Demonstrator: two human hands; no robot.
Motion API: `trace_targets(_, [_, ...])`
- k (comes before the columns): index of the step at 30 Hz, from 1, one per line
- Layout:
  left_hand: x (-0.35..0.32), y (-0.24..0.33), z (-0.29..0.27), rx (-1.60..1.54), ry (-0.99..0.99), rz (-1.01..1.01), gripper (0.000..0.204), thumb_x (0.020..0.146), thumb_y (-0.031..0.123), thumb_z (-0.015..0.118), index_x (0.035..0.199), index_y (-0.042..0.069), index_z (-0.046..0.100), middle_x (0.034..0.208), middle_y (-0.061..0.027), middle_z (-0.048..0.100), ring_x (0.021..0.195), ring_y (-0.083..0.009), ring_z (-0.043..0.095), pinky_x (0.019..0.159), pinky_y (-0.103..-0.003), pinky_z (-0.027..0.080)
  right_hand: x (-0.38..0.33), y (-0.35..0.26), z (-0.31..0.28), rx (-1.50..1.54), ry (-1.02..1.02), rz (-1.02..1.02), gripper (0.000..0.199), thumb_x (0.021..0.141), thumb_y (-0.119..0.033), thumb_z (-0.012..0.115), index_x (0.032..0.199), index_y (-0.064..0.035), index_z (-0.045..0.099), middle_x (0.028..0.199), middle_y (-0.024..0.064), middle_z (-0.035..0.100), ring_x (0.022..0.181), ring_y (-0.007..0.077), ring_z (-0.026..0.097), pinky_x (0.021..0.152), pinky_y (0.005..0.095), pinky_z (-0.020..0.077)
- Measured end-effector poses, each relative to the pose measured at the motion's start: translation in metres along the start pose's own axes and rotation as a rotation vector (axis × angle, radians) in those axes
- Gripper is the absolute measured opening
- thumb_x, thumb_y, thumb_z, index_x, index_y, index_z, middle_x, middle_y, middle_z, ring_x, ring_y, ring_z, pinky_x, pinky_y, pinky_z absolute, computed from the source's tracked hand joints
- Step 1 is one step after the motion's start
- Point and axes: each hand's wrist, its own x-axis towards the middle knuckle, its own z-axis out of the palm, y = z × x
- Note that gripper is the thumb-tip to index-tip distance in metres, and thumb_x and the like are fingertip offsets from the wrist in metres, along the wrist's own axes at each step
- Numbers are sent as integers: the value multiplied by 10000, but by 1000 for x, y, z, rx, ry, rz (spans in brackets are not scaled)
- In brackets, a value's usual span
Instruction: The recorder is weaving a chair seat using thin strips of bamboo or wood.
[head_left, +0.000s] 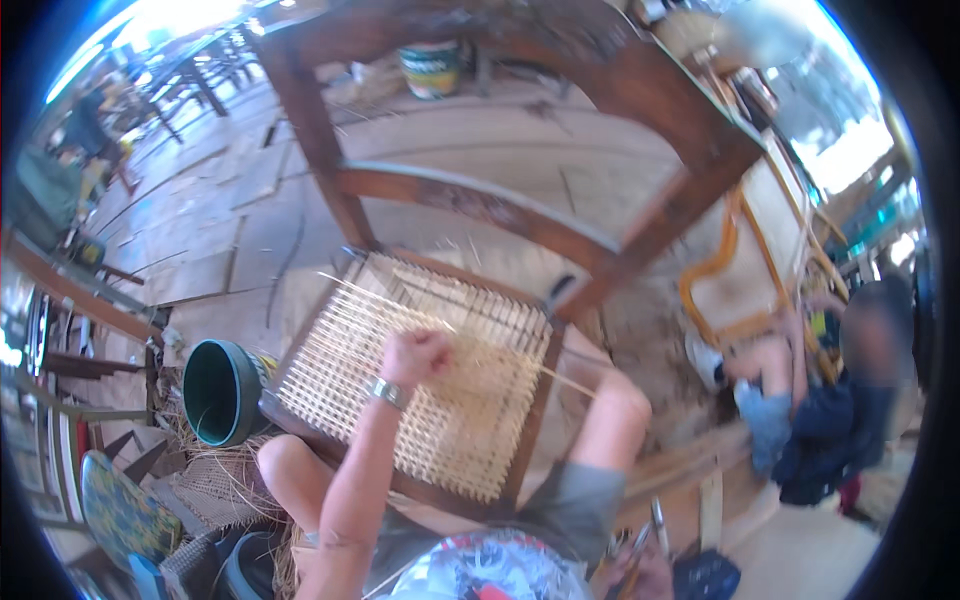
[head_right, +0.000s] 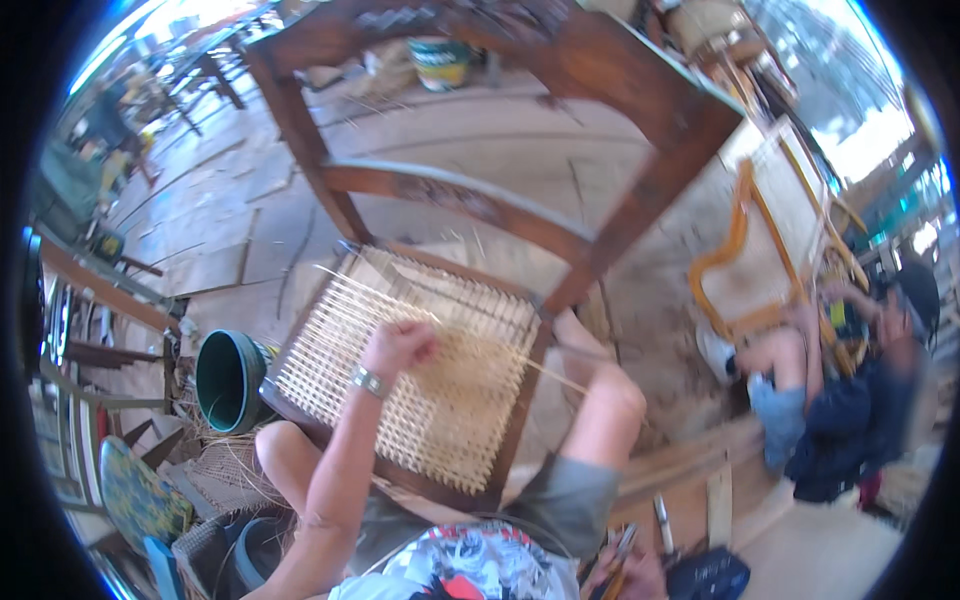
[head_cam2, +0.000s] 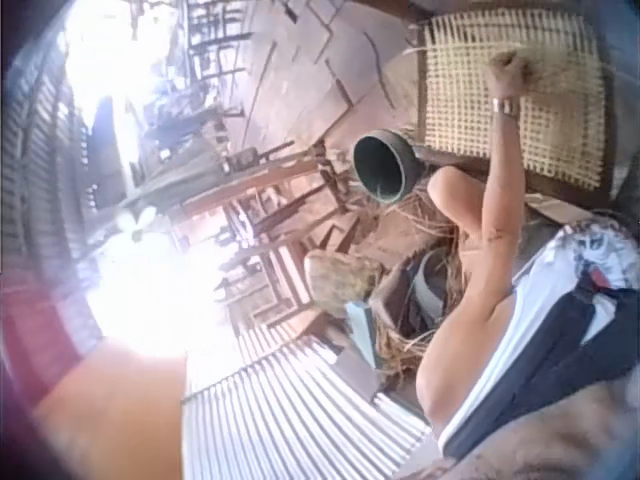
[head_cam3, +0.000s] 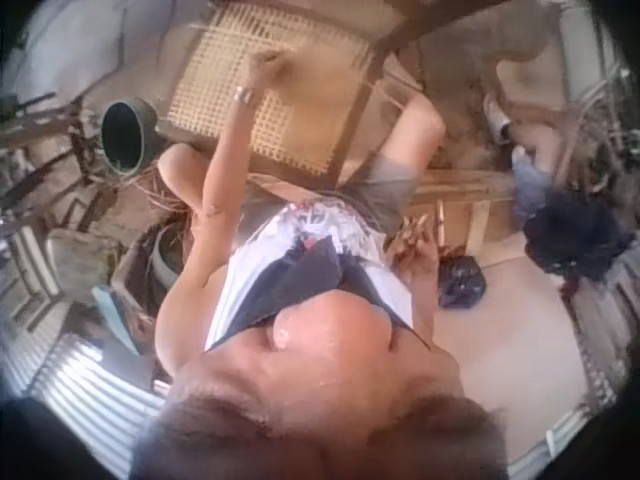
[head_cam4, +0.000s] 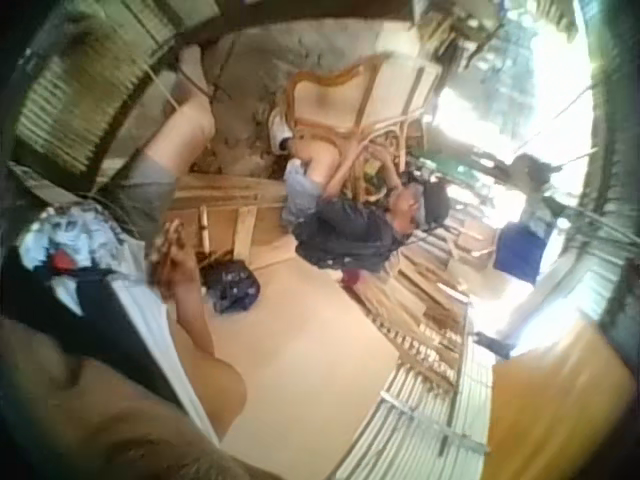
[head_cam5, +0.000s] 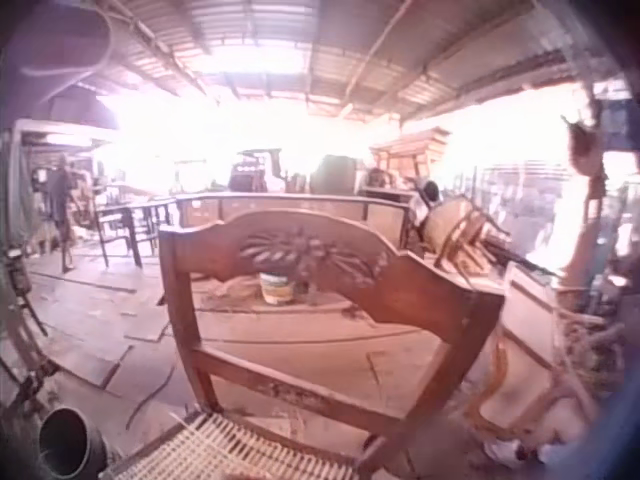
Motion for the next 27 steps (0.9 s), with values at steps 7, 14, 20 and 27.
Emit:
trace_targets(7, [-9, 13, 14, -146, 16, 4, 244, 892, 135, 727, 1049, -51, 725, 791, -90, 732, 652, -115, 692, 578, -223, 555, 0, -24, 24, -147, -35, 249, 667, 861, -56, 715, 1426, -92, 362, 1250, 229, 610, 854, 249, 606, 709, 349, 493])
trace_targets(14, [-6, 9, 34, -108, 115, 114, 206, 897, 130, 699, 1021, -31, 734, 749, -65, 727, 622, -94, 671, 561, -223, 527, 123, -100, 153, -597, -282, 339, 555, 822, -52, 704, 1332, -73, 485, 913, 178, 647, 808, 277, 674, 663, 413, 561])
trace_targets(20, [-9, 2, 33, -128, 154, 133, 207, 921, 130, 694, 1029, -46, 709, 791, -70, 726, 677, -104, 682, 627, -224, 560, 245, -78, 215, -1811, -437, -351, 496, 899, -158, 677, 1345, -37, 498, 823, 87, 679, 743, 172, 692, 701, 350, 544])
trace_targets(27, [-7, -5, 34, -194, 141, 136, 180, 891, 140, 703, 989, -8, 737, 777, -92, 743, 670, -122, 700, 643, -272, 562, 274, -63, 273, -1774, -151, 41, 541, 914, -141, 612, 1429, -71, 462, 759, 45, 689, 750, 143, 697, 712, 323, 542])
